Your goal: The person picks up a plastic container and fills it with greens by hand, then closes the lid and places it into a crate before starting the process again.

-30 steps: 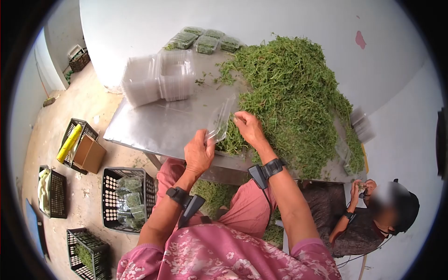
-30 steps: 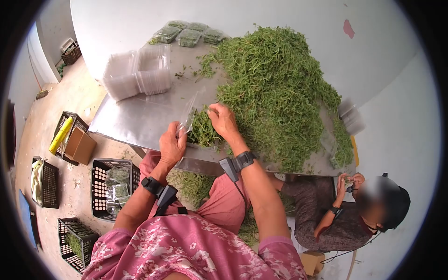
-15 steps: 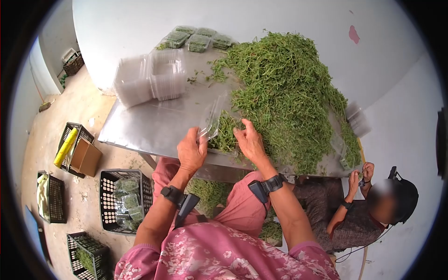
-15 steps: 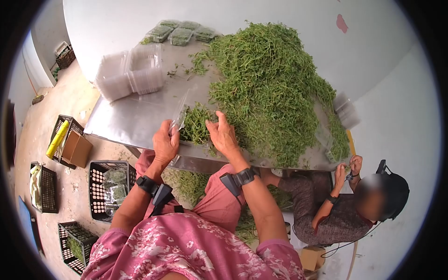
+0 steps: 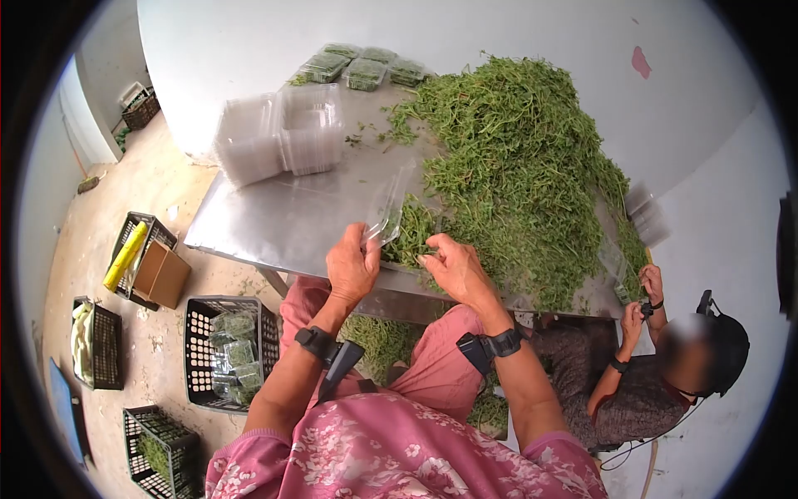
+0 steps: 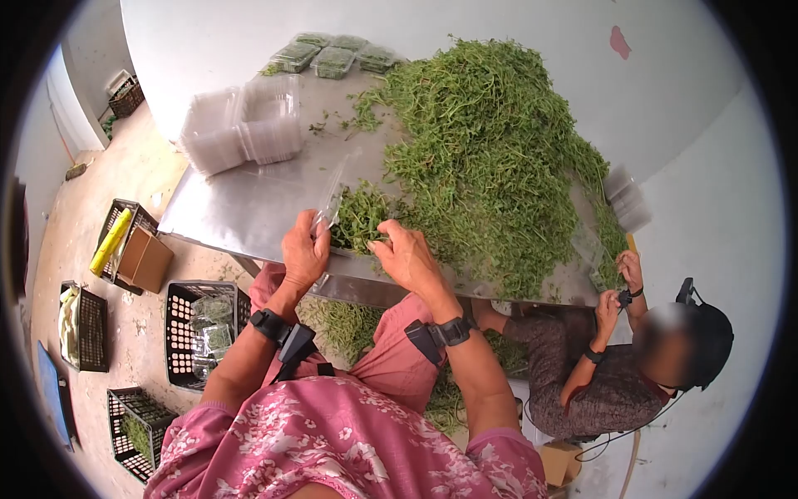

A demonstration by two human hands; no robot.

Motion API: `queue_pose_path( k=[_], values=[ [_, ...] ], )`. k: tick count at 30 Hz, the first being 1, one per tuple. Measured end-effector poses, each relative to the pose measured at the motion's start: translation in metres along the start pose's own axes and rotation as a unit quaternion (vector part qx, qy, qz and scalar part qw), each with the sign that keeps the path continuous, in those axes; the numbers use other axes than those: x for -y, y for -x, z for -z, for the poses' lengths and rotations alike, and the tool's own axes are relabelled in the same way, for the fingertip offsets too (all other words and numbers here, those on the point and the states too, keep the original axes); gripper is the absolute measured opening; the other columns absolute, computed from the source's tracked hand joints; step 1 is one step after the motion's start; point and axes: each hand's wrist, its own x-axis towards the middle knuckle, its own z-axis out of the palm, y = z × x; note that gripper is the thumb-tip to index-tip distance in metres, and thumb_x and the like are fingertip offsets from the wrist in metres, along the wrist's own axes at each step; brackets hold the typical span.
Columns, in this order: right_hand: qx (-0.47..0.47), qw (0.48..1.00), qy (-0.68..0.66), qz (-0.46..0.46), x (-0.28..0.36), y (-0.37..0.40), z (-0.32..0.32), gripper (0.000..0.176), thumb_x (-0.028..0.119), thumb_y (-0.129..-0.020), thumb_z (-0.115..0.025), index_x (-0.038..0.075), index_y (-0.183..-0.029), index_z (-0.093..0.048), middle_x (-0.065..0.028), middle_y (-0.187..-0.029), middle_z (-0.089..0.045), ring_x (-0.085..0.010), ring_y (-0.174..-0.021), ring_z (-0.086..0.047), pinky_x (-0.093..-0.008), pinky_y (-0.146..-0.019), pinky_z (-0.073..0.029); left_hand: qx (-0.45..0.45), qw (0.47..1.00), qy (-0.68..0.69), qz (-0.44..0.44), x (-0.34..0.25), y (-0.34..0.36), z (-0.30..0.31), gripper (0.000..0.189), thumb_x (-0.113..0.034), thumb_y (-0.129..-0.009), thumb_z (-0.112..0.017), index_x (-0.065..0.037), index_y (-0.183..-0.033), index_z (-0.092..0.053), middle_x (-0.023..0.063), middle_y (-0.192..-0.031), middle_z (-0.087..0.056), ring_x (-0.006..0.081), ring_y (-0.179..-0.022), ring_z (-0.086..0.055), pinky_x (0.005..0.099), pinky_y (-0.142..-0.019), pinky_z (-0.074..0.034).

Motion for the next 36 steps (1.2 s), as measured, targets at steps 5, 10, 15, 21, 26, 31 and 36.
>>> queue_pose_path(
  k=[5, 10, 15, 21, 26, 31, 36],
  values=[
    [-0.020, 0.992, 0.116, 0.035, 0.005, -0.002, -0.001, 0.018, 0.015, -0.085, -0.066, 0.001, -0.097, -0.065, -0.0183, -0.080, -0.065, -0.0369, -0.073, -0.063, -0.0443, -0.066, -0.050, 0.009, 1.000, 0.011, 0.008, 0.001, 0.000, 0.000, 0.023, -0.019, -0.090, -0.058, -0.004, -0.107, -0.057, 0.0216, -0.082, -0.065, 0.0428, -0.073, -0.064, 0.0483, -0.065, -0.050],
    [-0.058, 0.970, 0.180, 0.151, 0.008, -0.012, -0.009, 0.010, 0.008, -0.079, -0.069, 0.005, -0.088, -0.067, -0.0142, -0.086, -0.060, -0.0350, -0.084, -0.060, -0.0450, -0.075, -0.046, 0.004, 1.000, 0.003, 0.001, 0.000, 0.000, 0.000, 0.023, -0.019, -0.090, -0.057, -0.004, -0.106, -0.057, 0.0218, -0.082, -0.065, 0.0431, -0.073, -0.064, 0.0486, -0.065, -0.050],
    [0.038, 0.964, 0.188, 0.186, 0.006, -0.028, -0.015, 0.006, 0.004, -0.078, -0.067, 0.004, -0.078, -0.060, -0.0123, -0.082, -0.055, -0.0337, -0.081, -0.056, -0.0422, -0.077, -0.039, 0.006, 1.000, 0.018, 0.015, -0.001, 0.001, 0.000, 0.022, -0.020, -0.090, -0.057, -0.005, -0.106, -0.057, 0.0216, -0.081, -0.065, 0.0433, -0.073, -0.063, 0.0487, -0.065, -0.050],
    [0.055, 0.969, 0.181, 0.161, 0.005, -0.028, -0.008, 0.008, 0.008, -0.080, -0.064, 0.004, -0.076, -0.058, -0.0123, -0.080, -0.056, -0.0328, -0.081, -0.057, -0.0408, -0.077, -0.036, -0.003, 1.000, 0.010, 0.005, 0.001, 0.000, 0.000, 0.022, -0.021, -0.090, -0.058, -0.006, -0.105, -0.058, 0.0211, -0.079, -0.065, 0.0432, -0.072, -0.063, 0.0486, -0.064, -0.050],
    [-0.051, 0.977, 0.150, 0.143, 0.016, -0.018, -0.014, 0.008, 0.010, -0.081, -0.062, 0.005, -0.079, -0.056, -0.0123, -0.081, -0.058, -0.0325, -0.082, -0.058, -0.0409, -0.077, -0.036, 0.008, 1.000, 0.011, 0.023, 0.001, 0.000, -0.001, 0.022, -0.022, -0.091, -0.057, -0.005, -0.105, -0.058, 0.0206, -0.078, -0.065, 0.0427, -0.072, -0.064, 0.0475, -0.063, -0.050],
    [-0.046, 0.974, 0.139, 0.173, 0.009, -0.024, -0.035, 0.011, 0.008, -0.081, -0.062, 0.005, -0.083, -0.052, -0.0118, -0.080, -0.058, -0.0329, -0.082, -0.058, -0.0422, -0.076, -0.036, 0.007, 1.000, 0.023, 0.018, -0.001, 0.000, 0.000, 0.021, -0.021, -0.092, -0.056, -0.005, -0.106, -0.057, 0.0207, -0.074, -0.063, 0.0422, -0.070, -0.063, 0.0454, -0.062, -0.049],
    [-0.056, 0.971, 0.144, 0.180, 0.004, -0.027, -0.041, 0.012, 0.006, -0.081, -0.062, 0.006, -0.084, -0.050, -0.0132, -0.079, -0.056, -0.0344, -0.083, -0.058, -0.0437, -0.075, -0.035, 0.017, 1.000, 0.013, 0.022, 0.000, 0.000, -0.001, 0.024, -0.023, -0.091, -0.058, -0.005, -0.106, -0.058, 0.0197, -0.076, -0.066, 0.0417, -0.071, -0.064, 0.0460, -0.063, -0.050]
  ],
)
